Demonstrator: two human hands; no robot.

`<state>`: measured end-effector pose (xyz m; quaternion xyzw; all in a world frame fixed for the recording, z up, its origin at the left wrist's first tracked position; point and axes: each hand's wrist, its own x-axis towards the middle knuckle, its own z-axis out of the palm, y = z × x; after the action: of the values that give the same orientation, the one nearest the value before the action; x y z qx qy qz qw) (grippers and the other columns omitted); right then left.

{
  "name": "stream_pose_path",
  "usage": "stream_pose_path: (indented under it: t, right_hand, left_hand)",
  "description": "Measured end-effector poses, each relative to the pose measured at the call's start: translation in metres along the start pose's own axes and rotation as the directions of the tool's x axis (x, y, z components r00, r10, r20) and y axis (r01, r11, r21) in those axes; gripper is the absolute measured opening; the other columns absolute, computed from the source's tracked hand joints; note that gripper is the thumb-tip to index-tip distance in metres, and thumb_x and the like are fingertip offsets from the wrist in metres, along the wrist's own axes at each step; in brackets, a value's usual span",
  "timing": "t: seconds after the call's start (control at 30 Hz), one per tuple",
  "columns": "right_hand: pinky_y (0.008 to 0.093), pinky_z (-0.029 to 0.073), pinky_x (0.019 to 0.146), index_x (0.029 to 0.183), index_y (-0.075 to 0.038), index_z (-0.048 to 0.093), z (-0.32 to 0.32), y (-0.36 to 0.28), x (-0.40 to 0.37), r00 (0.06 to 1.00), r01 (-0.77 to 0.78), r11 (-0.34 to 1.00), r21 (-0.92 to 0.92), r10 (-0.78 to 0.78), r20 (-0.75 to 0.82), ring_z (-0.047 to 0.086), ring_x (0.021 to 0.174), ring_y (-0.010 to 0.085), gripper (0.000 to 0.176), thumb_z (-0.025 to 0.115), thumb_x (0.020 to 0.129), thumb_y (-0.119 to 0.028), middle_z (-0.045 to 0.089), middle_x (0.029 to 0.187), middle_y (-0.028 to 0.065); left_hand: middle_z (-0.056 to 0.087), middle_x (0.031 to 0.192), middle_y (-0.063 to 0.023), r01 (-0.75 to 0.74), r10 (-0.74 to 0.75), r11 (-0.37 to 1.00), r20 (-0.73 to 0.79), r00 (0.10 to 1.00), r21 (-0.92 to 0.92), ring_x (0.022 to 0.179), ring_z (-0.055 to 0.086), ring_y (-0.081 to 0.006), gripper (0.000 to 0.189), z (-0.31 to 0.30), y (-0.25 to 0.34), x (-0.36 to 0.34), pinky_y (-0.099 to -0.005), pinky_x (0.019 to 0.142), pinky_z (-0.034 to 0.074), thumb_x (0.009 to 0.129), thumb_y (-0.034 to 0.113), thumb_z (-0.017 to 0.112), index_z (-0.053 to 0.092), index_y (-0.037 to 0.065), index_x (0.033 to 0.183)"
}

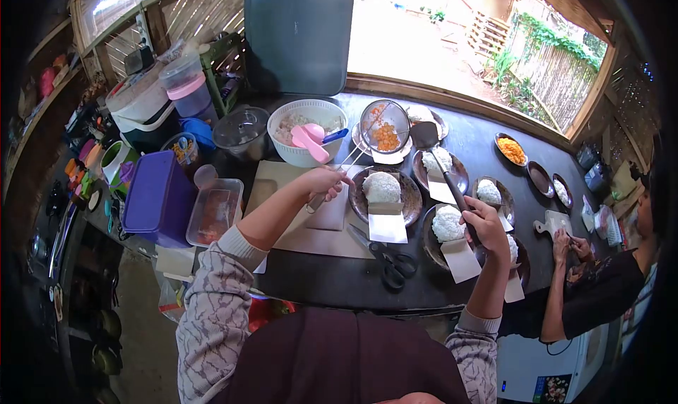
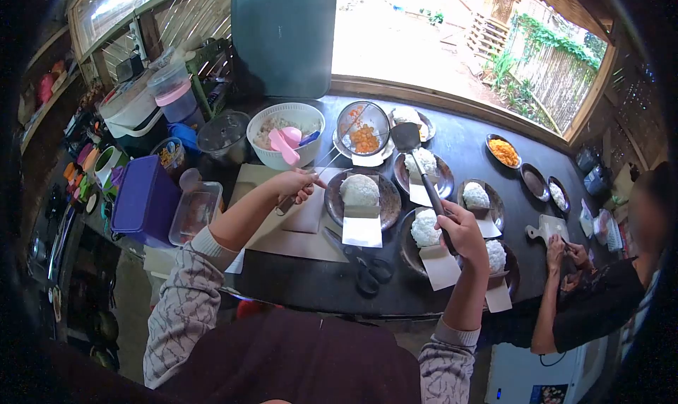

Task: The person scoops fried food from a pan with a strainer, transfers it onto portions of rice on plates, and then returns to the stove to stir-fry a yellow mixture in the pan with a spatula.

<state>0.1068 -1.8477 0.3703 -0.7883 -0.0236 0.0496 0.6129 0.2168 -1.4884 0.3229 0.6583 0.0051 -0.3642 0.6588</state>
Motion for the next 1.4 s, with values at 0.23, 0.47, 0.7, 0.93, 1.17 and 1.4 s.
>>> stream_pose_path:
  t: [0.23, 0.47, 0.7, 0.93, 1.17, 1.4]
  right_hand:
    - [0.0239, 0.041, 0.042, 0.122, 0.006, 0.040, 0.009, 0.011, 0.016, 0.982, -0.001, 0.981, -0.195, -0.036, -0.187, 0.051, 0.046, 0.0103, 0.050, 0.052, 0.076, -0.006, 0.057, 0.070, 0.0096]
    - [0.0240, 0.040, 0.043, 0.122, 0.000, 0.045, 0.037, 0.012, 0.028, 0.967, 0.067, 0.968, -0.240, -0.122, -0.222, 0.052, 0.046, 0.0100, 0.049, 0.053, 0.075, -0.008, 0.058, 0.068, 0.0083]
    - [0.0320, 0.047, 0.063, 0.124, -0.005, 0.045, 0.070, 0.028, 0.042, 0.861, 0.226, 0.774, -0.591, -0.443, -0.250, 0.059, 0.074, 0.0208, 0.051, 0.052, 0.074, -0.004, 0.058, 0.084, 0.0158]
    - [0.0390, 0.045, 0.072, 0.127, -0.008, 0.041, 0.089, 0.028, 0.041, 0.873, 0.209, 0.686, -0.697, -0.452, -0.183, 0.054, 0.079, 0.0335, 0.057, 0.053, 0.071, -0.006, 0.046, 0.087, 0.0168]
    - [0.0404, 0.046, 0.071, 0.129, -0.013, 0.038, 0.099, 0.030, 0.047, 0.914, 0.101, 0.684, -0.723, -0.350, -0.204, 0.054, 0.081, 0.0327, 0.059, 0.053, 0.072, -0.006, 0.045, 0.090, 0.0153]
    - [0.0368, 0.043, 0.071, 0.126, -0.009, 0.041, 0.101, 0.043, 0.053, 0.866, 0.280, 0.720, -0.635, -0.475, -0.158, 0.051, 0.077, 0.0311, 0.059, 0.054, 0.070, 0.001, 0.045, 0.087, 0.0169]
  left_hand:
    - [0.036, 0.058, 0.0030, -0.103, 0.121, 0.987, -0.148, 0.982, 0.123, 0.042, 0.033, -0.0043, 0.034, 0.012, -0.007, 0.028, -0.0186, 0.035, 0.030, 0.093, 0.030, 0.037, 0.055, 0.001, 0.098]
    - [0.041, 0.060, -0.0004, -0.129, 0.172, 0.971, -0.214, 0.961, 0.201, 0.041, 0.038, -0.0067, 0.035, 0.011, -0.014, 0.043, -0.0221, 0.035, 0.035, 0.092, 0.031, 0.038, 0.057, 0.002, 0.096]
    - [0.042, 0.058, 0.0004, -0.160, 0.187, 0.980, -0.264, 0.946, 0.120, 0.040, 0.040, -0.0077, 0.035, 0.016, -0.026, 0.052, -0.0236, 0.035, 0.035, 0.092, 0.030, 0.038, 0.059, 0.001, 0.093]
    - [0.041, 0.057, 0.0003, -0.104, 0.103, 0.995, -0.250, 0.963, 0.007, 0.040, 0.037, -0.0088, 0.035, 0.012, -0.025, 0.062, -0.0244, 0.035, 0.033, 0.093, 0.028, 0.036, 0.057, 0.000, 0.097]
    - [0.040, 0.057, 0.0011, -0.052, 0.027, 0.988, -0.173, 0.985, -0.145, 0.041, 0.034, -0.0083, 0.037, 0.014, -0.023, 0.073, -0.0240, 0.038, 0.033, 0.093, 0.029, 0.034, 0.055, 0.000, 0.100]
    - [0.041, 0.056, 0.0010, -0.101, 0.104, 0.995, -0.266, 0.958, 0.024, 0.040, 0.039, -0.0088, 0.036, 0.027, -0.019, 0.068, -0.0260, 0.035, 0.036, 0.093, 0.029, 0.035, 0.056, -0.001, 0.099]
